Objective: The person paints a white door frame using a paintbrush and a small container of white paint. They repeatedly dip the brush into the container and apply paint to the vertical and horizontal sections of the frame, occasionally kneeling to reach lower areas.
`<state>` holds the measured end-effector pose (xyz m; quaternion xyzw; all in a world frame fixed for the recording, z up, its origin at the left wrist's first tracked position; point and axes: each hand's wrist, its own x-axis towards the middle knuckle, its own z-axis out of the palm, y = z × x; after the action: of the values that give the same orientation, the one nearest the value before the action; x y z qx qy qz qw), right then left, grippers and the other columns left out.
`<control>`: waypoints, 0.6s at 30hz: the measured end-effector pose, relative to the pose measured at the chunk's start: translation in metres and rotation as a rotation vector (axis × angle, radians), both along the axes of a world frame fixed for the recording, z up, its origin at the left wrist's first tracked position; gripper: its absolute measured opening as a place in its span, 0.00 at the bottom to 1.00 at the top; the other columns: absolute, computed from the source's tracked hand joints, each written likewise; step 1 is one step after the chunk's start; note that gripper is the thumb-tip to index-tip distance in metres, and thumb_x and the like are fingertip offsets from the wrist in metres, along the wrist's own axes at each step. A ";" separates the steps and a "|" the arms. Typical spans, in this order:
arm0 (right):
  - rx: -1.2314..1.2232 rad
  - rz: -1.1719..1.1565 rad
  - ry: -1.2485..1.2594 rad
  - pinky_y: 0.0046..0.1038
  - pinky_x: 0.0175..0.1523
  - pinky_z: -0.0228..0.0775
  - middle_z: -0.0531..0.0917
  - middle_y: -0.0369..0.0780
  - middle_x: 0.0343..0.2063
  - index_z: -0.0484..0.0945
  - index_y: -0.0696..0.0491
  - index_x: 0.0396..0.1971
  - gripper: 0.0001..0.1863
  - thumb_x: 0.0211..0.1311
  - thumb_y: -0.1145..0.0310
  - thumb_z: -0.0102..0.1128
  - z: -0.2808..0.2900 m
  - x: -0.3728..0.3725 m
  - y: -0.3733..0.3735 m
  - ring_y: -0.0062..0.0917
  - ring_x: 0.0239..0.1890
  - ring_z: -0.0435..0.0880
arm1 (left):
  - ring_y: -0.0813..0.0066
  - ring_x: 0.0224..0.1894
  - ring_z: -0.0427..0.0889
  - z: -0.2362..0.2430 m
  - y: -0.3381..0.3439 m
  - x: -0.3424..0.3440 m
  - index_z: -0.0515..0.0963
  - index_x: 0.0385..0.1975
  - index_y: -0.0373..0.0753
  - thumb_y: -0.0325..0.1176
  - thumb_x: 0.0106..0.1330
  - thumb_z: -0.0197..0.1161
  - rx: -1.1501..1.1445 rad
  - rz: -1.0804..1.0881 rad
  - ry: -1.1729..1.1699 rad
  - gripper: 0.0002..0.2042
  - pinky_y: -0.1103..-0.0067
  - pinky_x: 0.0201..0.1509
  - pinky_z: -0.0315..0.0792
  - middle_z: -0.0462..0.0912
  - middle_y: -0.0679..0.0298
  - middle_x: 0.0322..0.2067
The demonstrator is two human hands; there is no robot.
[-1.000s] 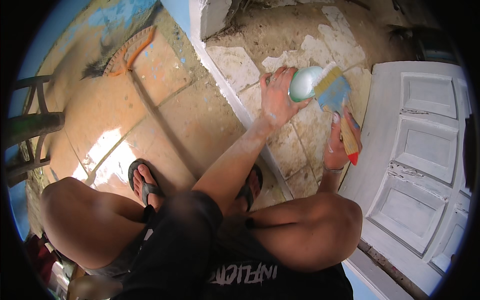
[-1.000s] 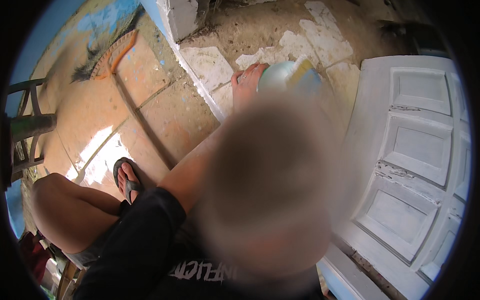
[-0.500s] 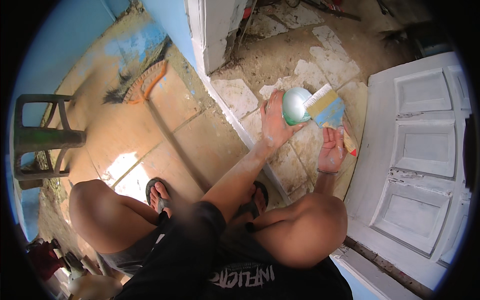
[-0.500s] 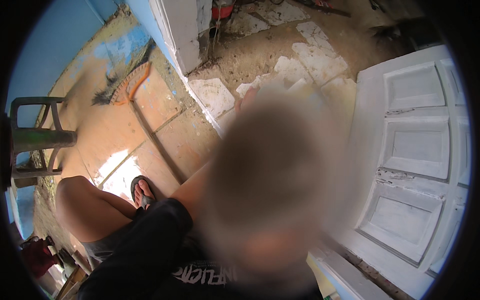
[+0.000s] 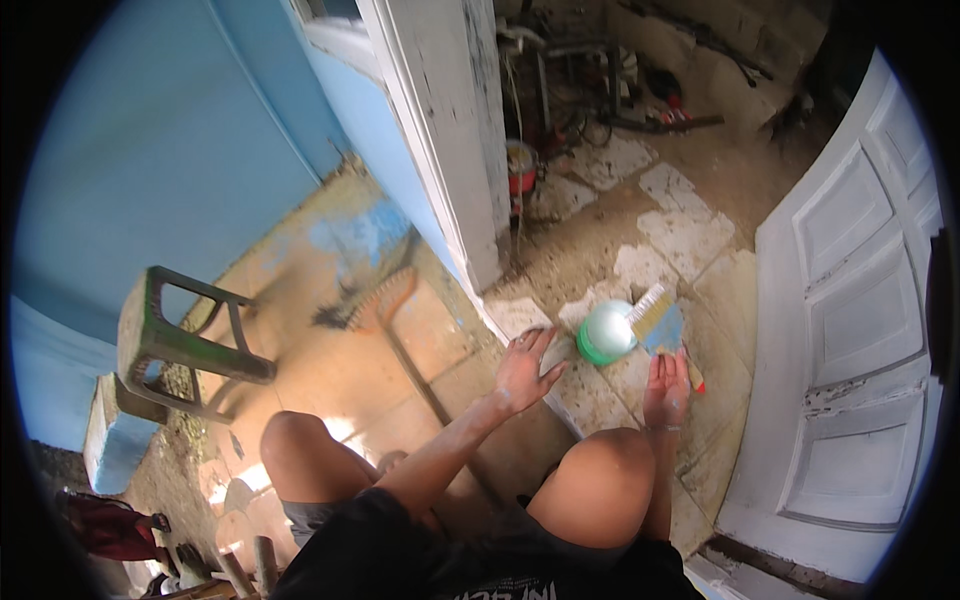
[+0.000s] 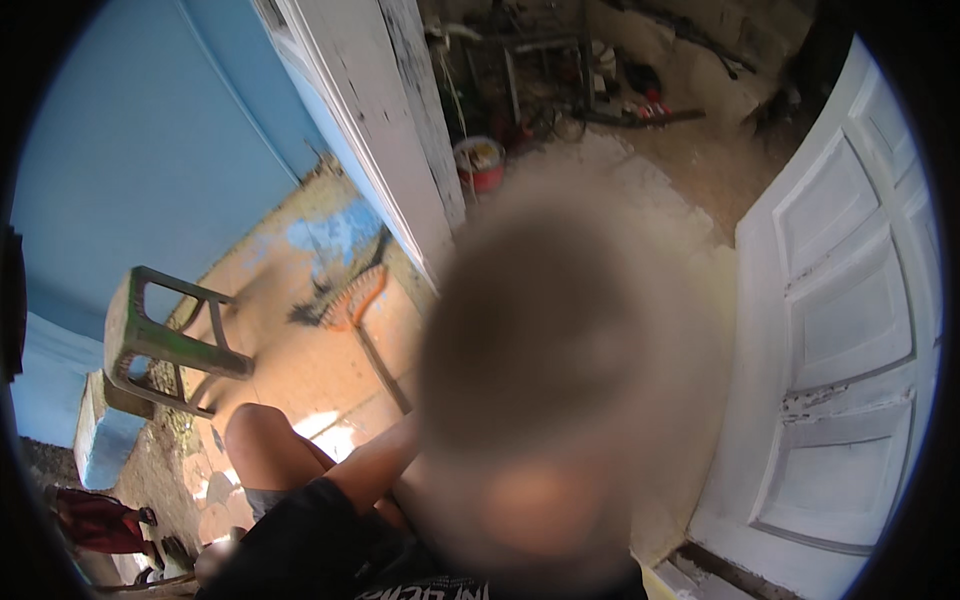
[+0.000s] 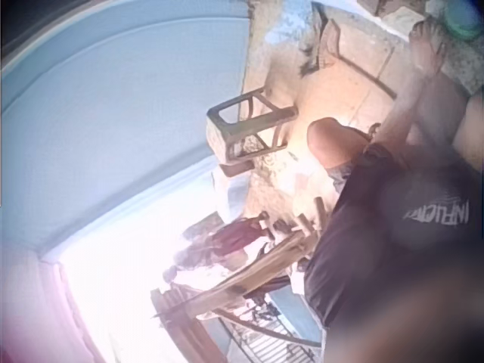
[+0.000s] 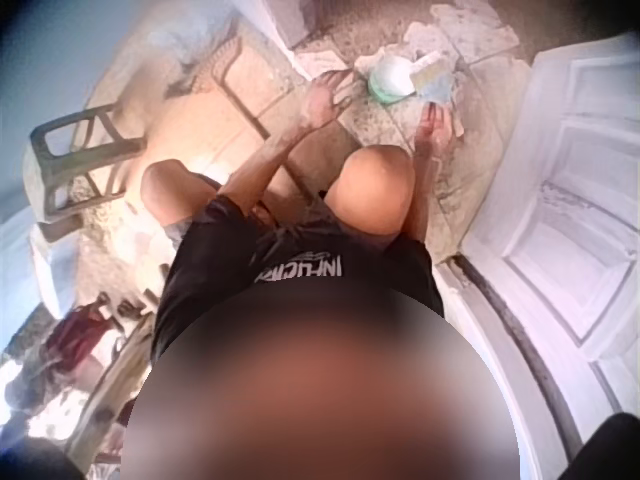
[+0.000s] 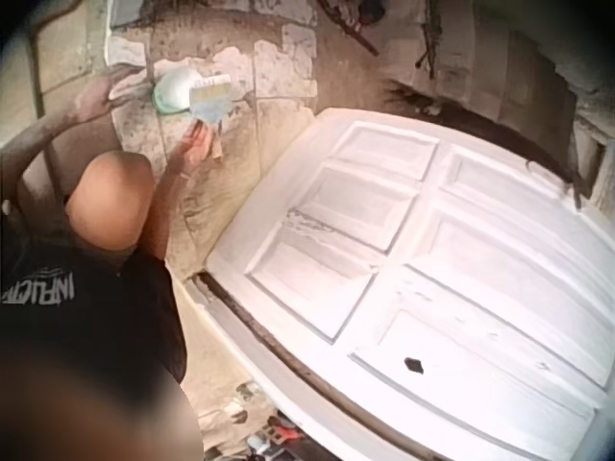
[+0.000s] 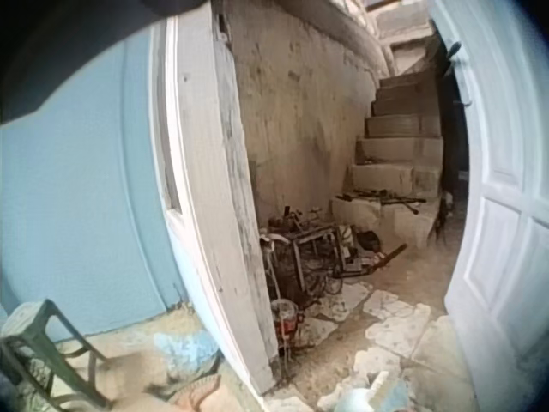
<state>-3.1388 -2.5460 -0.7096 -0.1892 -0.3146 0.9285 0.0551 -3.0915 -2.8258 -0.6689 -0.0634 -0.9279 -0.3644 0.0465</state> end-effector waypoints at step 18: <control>0.006 0.398 0.988 0.30 0.59 0.78 0.82 0.41 0.53 0.74 0.58 0.60 0.20 0.72 0.67 0.60 0.425 -0.186 -0.228 0.26 0.52 0.83 | 0.53 0.44 0.86 0.127 -0.183 0.076 0.78 0.55 0.37 0.52 0.72 0.59 -0.254 0.014 -0.451 0.24 0.64 0.50 0.78 0.88 0.54 0.40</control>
<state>-3.3250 -2.7741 -0.2849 0.3340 -0.2836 0.8987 0.0199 -3.0151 -3.0083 -0.5415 0.0206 -0.9535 -0.2495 -0.1676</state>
